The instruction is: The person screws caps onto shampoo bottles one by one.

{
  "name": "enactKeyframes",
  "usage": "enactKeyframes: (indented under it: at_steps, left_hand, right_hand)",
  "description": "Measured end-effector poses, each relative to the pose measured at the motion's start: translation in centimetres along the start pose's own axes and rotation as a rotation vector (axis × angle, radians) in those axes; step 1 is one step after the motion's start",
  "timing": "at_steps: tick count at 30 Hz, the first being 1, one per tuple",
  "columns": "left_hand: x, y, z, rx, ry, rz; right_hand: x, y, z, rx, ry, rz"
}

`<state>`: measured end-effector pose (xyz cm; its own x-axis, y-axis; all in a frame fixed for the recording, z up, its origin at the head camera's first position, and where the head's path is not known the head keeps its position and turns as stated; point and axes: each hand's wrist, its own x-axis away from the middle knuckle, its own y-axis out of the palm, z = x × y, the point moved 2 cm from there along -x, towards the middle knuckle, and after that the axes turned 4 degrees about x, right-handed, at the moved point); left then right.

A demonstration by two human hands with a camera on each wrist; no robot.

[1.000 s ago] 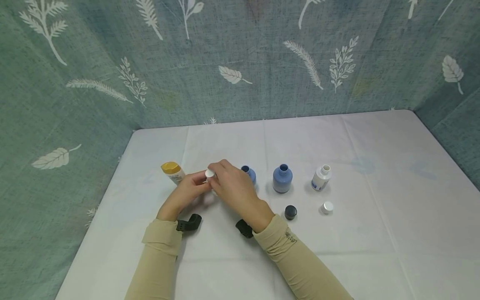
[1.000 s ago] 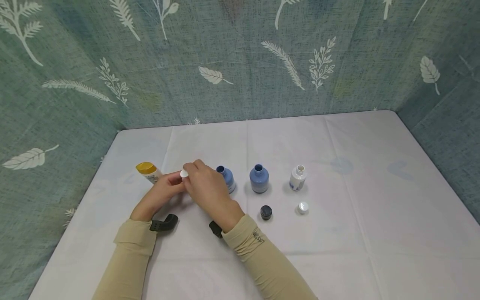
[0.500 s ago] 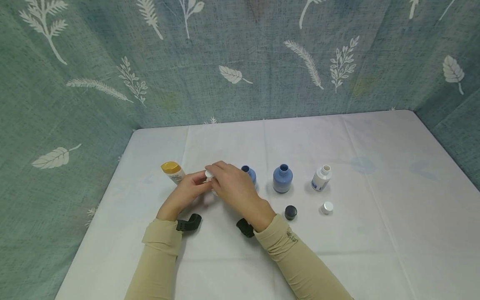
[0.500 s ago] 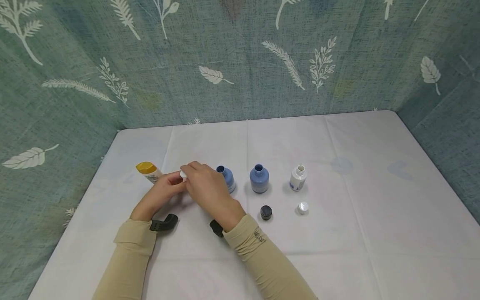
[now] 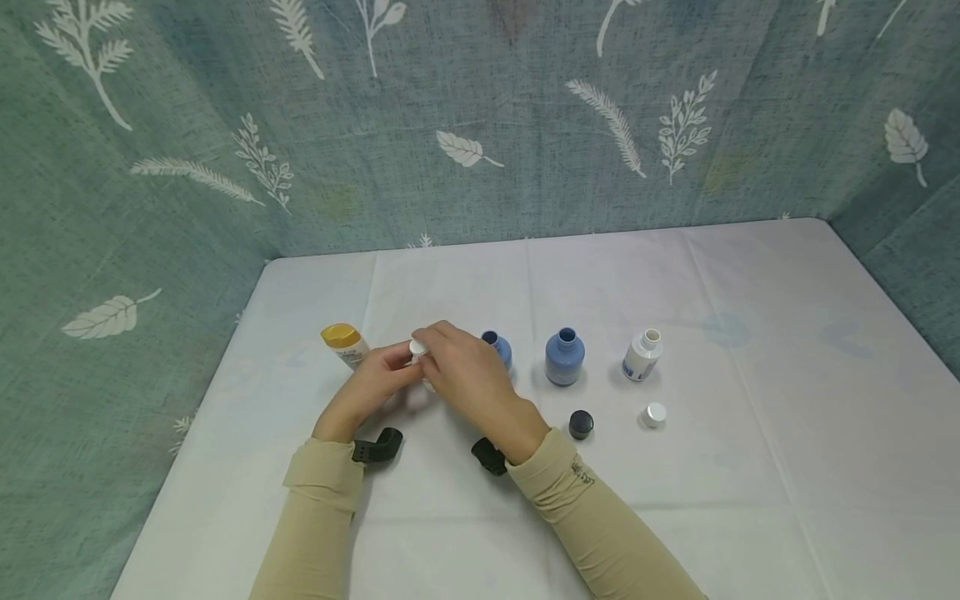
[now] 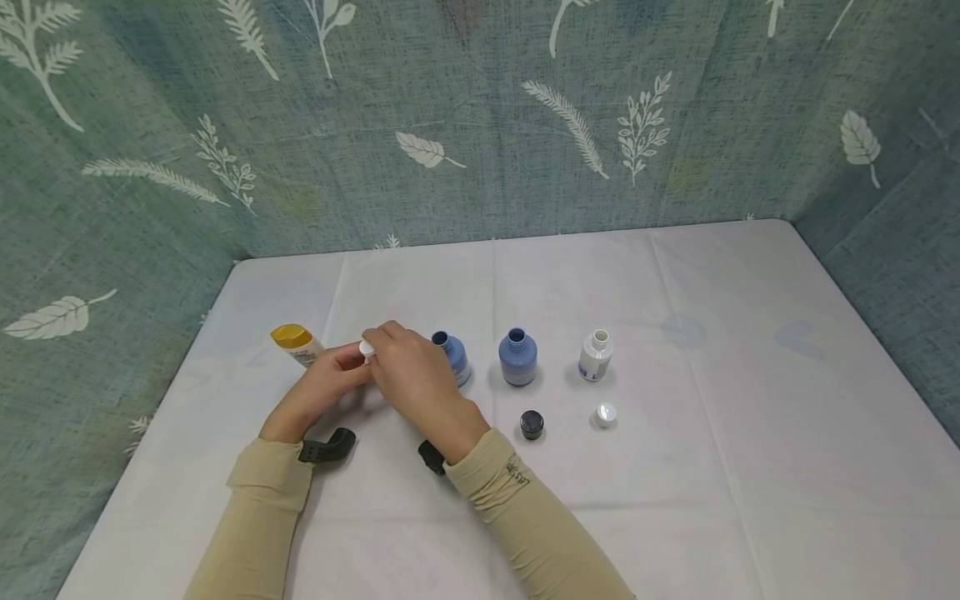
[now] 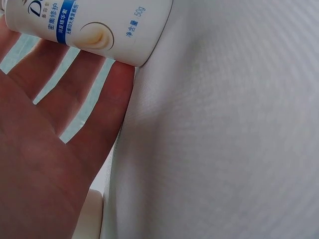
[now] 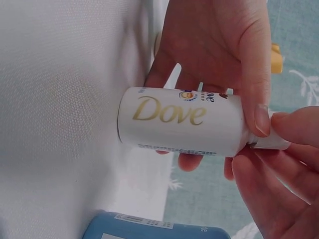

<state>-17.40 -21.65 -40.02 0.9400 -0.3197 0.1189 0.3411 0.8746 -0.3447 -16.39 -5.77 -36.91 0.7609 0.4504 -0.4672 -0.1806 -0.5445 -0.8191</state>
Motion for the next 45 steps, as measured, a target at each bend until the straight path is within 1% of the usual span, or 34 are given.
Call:
enactKeyframes:
  at_steps: [8,14,18,22,25,28,34,40,45]
  left_hand:
    - [0.0,0.0,-0.2,0.013,-0.006,0.001]
    - [0.0,0.0,-0.1,-0.005,-0.007,0.003]
    - [-0.1,-0.1,-0.3,-0.008,-0.01,0.006]
    - [-0.5,-0.3,-1.6,0.011,-0.014,0.007]
    - [-0.8,-0.5,-2.6,0.021,-0.011,0.005]
    - [-0.8,-0.6,-2.9,0.018,0.007,-0.003]
    - [-0.8,-0.6,-3.0,0.014,0.027,-0.017]
    - [-0.9,-0.6,-3.1,0.009,0.008,-0.015]
    - [-1.0,-0.6,-3.1,0.015,0.01,-0.02]
  right_hand:
    - [0.0,0.0,0.0,-0.002,0.01,-0.001]
    - [0.0,0.0,-0.1,0.0,0.008,0.007]
    - [0.0,0.0,-0.1,-0.003,0.006,0.009]
    - [0.0,0.0,-0.2,-0.004,0.004,0.004]
    - [-0.1,0.0,-0.2,0.016,-0.002,-0.008]
    - [-0.1,0.0,-0.2,0.037,-0.009,-0.015]
    - [-0.1,0.1,-0.2,0.023,-0.005,-0.017]
    - [0.0,0.1,-0.2,-0.002,0.008,-0.007]
    - [0.1,0.1,-0.1,-0.022,0.02,0.012]
